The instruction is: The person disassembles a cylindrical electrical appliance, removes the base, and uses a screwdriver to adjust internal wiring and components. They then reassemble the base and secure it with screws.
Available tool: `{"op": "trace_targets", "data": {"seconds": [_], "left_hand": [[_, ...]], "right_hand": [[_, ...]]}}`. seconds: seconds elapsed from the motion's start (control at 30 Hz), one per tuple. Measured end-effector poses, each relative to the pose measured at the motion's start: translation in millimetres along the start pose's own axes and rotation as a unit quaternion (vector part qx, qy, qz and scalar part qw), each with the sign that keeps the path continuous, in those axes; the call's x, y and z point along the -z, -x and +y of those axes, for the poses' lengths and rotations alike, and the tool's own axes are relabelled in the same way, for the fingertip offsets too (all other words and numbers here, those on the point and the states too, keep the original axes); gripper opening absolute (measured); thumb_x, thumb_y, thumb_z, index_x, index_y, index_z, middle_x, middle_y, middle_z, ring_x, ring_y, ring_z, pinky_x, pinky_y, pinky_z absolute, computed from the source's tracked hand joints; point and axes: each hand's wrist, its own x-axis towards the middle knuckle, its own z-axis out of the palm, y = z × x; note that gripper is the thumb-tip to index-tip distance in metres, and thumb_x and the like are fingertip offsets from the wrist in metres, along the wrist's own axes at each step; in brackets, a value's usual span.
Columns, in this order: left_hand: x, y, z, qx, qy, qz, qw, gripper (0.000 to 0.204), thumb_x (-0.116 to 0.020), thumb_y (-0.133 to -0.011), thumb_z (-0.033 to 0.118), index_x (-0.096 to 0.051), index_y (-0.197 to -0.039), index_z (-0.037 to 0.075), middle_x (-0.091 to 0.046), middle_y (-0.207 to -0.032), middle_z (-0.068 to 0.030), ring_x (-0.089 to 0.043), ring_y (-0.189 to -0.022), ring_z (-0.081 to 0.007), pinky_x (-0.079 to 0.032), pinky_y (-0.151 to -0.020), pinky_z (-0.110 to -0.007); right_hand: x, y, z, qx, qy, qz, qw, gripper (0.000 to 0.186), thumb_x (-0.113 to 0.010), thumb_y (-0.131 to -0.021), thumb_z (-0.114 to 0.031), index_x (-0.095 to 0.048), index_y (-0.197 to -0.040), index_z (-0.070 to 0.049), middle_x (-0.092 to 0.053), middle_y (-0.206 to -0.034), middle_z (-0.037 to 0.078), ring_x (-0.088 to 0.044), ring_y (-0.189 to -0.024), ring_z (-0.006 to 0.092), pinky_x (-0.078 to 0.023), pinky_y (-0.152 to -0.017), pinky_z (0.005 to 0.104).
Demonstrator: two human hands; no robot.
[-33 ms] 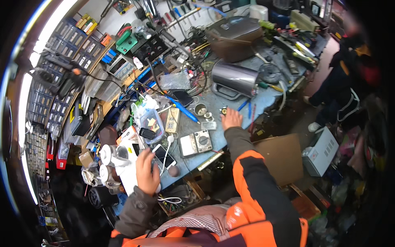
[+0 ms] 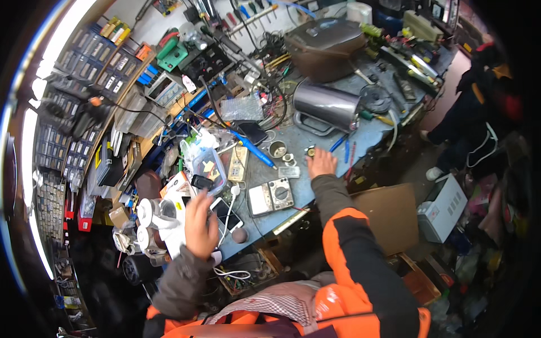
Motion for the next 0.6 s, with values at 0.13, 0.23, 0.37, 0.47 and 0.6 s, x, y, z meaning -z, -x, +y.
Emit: {"op": "trace_targets", "data": {"seconds": [0.13,0.23,0.37,0.47,0.6], "left_hand": [[-60.5,-193.1,-71.8,-0.098,-0.107,0.004,0.989,0.067,-0.065,-0.086,-0.004,-0.056,-0.152,-0.001,-0.052,-0.163,-0.0234,-0.053,-0.145,-0.0465,-0.045,-0.121,-0.052],[-121.5,-324.9,-144.0,-0.105,-0.267,0.045,0.957,0.079,-0.068,-0.087,0.004,-0.045,-0.163,0.002,-0.041,-0.174,-0.0180,-0.044,-0.155,-0.0422,-0.039,-0.125,-0.058],[-168.0,-419.8,-187.8,-0.023,-0.403,0.073,0.912,0.064,-0.052,-0.105,0.017,-0.044,-0.168,0.004,-0.037,-0.179,-0.0122,-0.033,-0.165,-0.0347,-0.024,-0.132,-0.063],[-197.1,-436.5,-196.1,-0.015,-0.457,0.068,0.887,0.064,-0.048,-0.107,0.016,-0.042,-0.168,0.000,-0.035,-0.180,-0.0154,-0.032,-0.166,-0.0346,-0.019,-0.135,-0.059],[-212.8,-434.6,-200.7,-0.009,-0.321,0.094,0.942,0.084,-0.061,-0.092,0.010,-0.033,-0.169,-0.009,-0.029,-0.177,-0.0317,-0.028,-0.166,-0.0468,-0.019,-0.136,-0.057]], "right_hand": [[8.9,4.1,0.4,0.005,-0.001,0.022,1.000,0.056,-0.077,-0.096,-0.043,-0.066,-0.138,-0.007,-0.073,-0.124,0.012,-0.062,-0.117,0.0353,-0.042,-0.102,0.0540],[8.4,2.2,1.2,0.024,-0.008,0.038,0.999,0.052,-0.077,-0.096,-0.040,-0.066,-0.134,-0.005,-0.073,-0.123,0.013,-0.062,-0.114,0.0368,-0.043,-0.100,0.0540],[13.5,-4.4,-1.3,0.040,0.009,0.046,0.998,0.049,-0.078,-0.095,-0.038,-0.067,-0.129,-0.004,-0.071,-0.115,0.014,-0.062,-0.108,0.0375,-0.043,-0.097,0.0542],[16.4,-0.9,-2.1,0.040,0.007,0.054,0.998,0.049,-0.080,-0.093,-0.036,-0.068,-0.127,-0.004,-0.071,-0.113,0.014,-0.062,-0.107,0.0368,-0.044,-0.096,0.0530],[18.2,-2.0,-5.6,0.038,-0.002,0.040,0.998,0.049,-0.080,-0.093,-0.035,-0.067,-0.128,-0.003,-0.070,-0.113,0.014,-0.062,-0.107,0.0366,-0.043,-0.096,0.0525]]}}
